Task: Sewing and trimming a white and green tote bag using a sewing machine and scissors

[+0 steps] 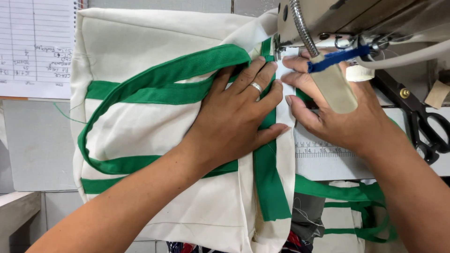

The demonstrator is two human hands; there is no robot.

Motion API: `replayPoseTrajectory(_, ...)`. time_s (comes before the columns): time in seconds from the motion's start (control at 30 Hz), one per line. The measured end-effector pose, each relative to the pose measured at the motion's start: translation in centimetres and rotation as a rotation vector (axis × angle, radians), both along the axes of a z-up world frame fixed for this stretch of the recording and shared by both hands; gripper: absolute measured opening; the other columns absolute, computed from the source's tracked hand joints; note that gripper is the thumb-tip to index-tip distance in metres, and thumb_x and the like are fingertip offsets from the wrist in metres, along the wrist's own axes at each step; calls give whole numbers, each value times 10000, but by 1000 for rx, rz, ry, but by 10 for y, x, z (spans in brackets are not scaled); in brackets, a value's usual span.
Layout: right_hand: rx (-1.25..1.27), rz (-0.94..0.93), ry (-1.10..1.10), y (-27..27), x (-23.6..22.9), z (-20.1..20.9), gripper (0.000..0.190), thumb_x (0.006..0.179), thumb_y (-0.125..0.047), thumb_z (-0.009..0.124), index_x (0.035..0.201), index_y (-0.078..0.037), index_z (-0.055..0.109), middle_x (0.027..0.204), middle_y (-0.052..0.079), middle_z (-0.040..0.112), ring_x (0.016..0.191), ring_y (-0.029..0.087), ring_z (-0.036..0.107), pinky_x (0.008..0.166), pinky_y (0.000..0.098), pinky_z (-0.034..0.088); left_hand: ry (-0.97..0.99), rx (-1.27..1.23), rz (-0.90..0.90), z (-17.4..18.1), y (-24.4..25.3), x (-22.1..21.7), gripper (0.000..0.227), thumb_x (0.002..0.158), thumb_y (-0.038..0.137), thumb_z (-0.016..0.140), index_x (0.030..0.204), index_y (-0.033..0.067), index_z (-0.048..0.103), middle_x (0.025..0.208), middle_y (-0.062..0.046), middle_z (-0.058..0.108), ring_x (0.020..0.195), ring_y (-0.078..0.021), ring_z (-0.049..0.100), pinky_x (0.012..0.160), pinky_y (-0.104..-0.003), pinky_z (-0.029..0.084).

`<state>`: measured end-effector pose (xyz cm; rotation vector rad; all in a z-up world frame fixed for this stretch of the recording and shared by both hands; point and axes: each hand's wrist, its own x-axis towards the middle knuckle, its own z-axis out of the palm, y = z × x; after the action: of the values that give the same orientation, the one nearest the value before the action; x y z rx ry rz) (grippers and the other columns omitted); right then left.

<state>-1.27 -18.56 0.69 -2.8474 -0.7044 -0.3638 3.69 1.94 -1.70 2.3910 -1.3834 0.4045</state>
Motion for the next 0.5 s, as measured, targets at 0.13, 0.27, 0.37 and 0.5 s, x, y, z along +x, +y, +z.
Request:
replayPoseTrajectory(0.13,-10,-8,15,-1,1,-3,256,948,-128,586,1177,-38,657,1358,101,587,1277,322,542,943,446,503,47,-4,21,-3,-2,-1,562,865,544,692,1201,110,575,1364,-108,518,1298,-258,458,970,-490,431)
replayPoseTrajectory(0.27,-13,-19,-29,-1,0,-3,261,951,-132,605,1190,-51,673,1355,75,594,1222,317,572,922,418,520,45,-45,21,-8,-4,1,578,845,536,719,1201,100,586,1346,-111,537,1301,-259,463,927,-472,455)
replayPoseTrajectory(0.37,-53,6,-111,-1,-4,-3,249,949,-119,632,1180,-48,691,1329,72,626,1126,324,600,930,408,521,74,-41,-9,-6,-5,0,578,840,523,729,1185,84,580,1312,-116,539,1280,-274,465,946,-510,442)
replayPoseTrajectory(0.5,-139,-100,9,-8,-16,9,365,953,-217,606,1307,-134,645,1108,109,663,982,344,622,858,464,480,109,-38,-19,-4,-9,2,584,831,535,712,1184,90,576,1318,-129,535,1283,-299,453,958,-528,418)
